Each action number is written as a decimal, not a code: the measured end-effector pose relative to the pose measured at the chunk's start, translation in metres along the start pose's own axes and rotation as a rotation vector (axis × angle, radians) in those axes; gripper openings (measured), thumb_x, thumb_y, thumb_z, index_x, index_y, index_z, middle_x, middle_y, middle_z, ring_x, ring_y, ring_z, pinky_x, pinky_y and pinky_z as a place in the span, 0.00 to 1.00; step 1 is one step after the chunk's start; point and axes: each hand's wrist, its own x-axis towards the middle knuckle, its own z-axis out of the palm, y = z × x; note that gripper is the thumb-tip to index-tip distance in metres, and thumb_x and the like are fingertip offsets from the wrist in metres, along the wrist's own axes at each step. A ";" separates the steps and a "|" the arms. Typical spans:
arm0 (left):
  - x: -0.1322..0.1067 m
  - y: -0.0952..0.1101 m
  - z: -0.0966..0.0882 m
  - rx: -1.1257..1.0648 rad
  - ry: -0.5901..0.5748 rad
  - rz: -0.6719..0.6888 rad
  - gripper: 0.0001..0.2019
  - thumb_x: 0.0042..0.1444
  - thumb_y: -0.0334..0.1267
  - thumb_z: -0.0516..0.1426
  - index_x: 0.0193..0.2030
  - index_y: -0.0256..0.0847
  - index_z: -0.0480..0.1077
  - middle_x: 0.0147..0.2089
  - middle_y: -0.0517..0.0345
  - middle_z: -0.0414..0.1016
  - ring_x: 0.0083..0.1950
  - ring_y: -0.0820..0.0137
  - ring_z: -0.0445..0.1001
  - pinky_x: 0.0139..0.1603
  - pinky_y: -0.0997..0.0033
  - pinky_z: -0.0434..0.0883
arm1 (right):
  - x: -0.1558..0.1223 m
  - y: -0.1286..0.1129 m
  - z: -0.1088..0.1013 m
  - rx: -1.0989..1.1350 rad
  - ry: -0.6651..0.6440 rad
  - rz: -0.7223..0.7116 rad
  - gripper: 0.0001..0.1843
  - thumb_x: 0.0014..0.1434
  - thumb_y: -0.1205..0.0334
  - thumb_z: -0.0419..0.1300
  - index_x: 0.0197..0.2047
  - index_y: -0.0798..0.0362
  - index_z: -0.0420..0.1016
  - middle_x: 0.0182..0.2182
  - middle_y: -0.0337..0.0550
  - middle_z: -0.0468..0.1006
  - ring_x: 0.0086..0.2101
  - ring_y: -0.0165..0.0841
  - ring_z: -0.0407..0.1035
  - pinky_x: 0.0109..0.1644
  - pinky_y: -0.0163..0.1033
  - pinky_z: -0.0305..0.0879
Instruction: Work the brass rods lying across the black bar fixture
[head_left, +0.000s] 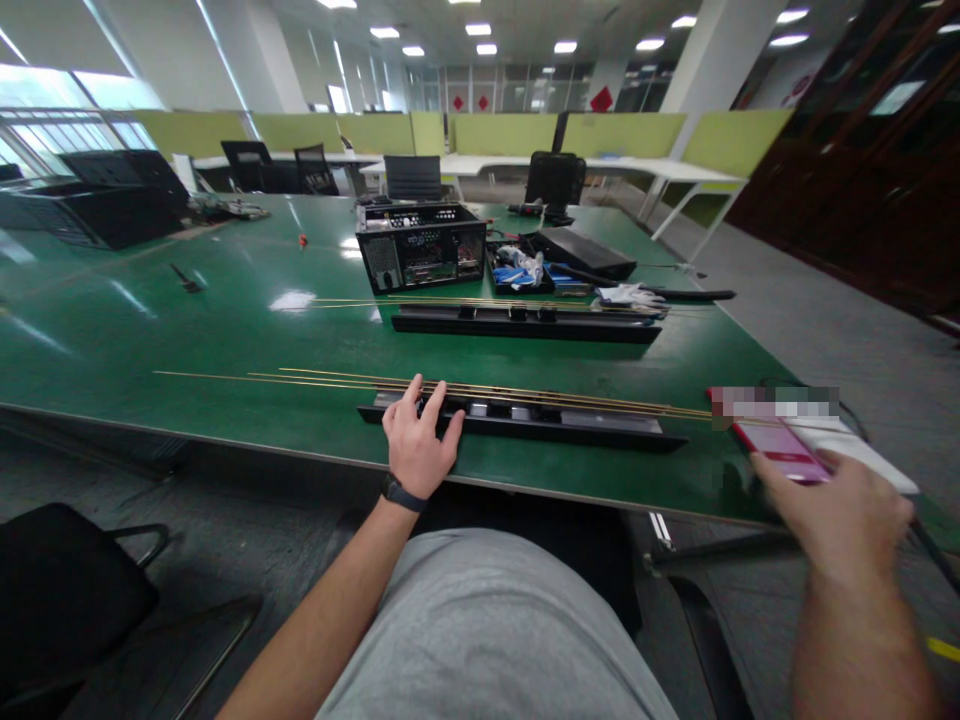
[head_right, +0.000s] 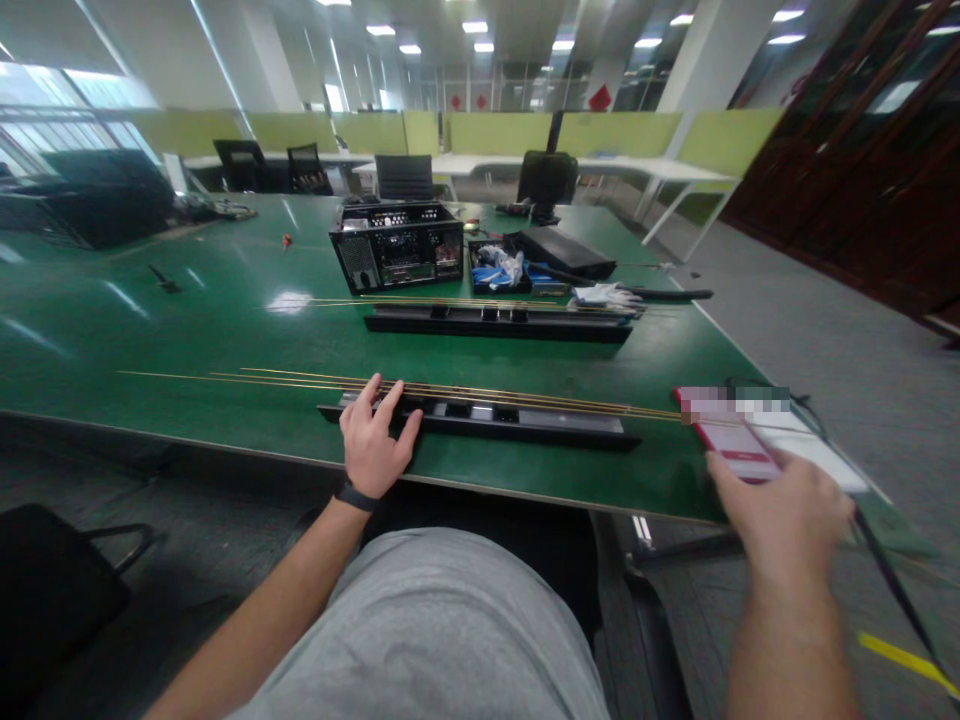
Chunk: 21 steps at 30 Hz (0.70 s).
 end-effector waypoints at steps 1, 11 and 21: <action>0.000 0.000 0.000 0.005 0.001 0.001 0.24 0.72 0.51 0.61 0.69 0.43 0.78 0.77 0.32 0.71 0.70 0.47 0.78 0.72 0.44 0.67 | -0.007 -0.008 -0.003 0.017 0.041 -0.017 0.44 0.58 0.32 0.62 0.60 0.63 0.83 0.54 0.76 0.81 0.59 0.69 0.73 0.67 0.66 0.65; 0.000 0.001 -0.001 0.021 0.022 0.016 0.24 0.72 0.51 0.62 0.68 0.44 0.79 0.76 0.33 0.72 0.69 0.48 0.79 0.71 0.45 0.68 | -0.057 -0.094 -0.014 1.196 -0.223 0.325 0.24 0.52 0.44 0.73 0.42 0.56 0.81 0.37 0.47 0.82 0.31 0.30 0.72 0.26 0.30 0.61; 0.000 0.001 0.000 0.018 0.039 0.034 0.23 0.72 0.50 0.62 0.69 0.43 0.79 0.76 0.32 0.72 0.68 0.48 0.80 0.71 0.45 0.68 | -0.038 -0.125 -0.025 1.411 -0.398 0.560 0.07 0.63 0.67 0.68 0.35 0.55 0.73 0.28 0.36 0.72 0.18 0.20 0.58 0.15 0.27 0.43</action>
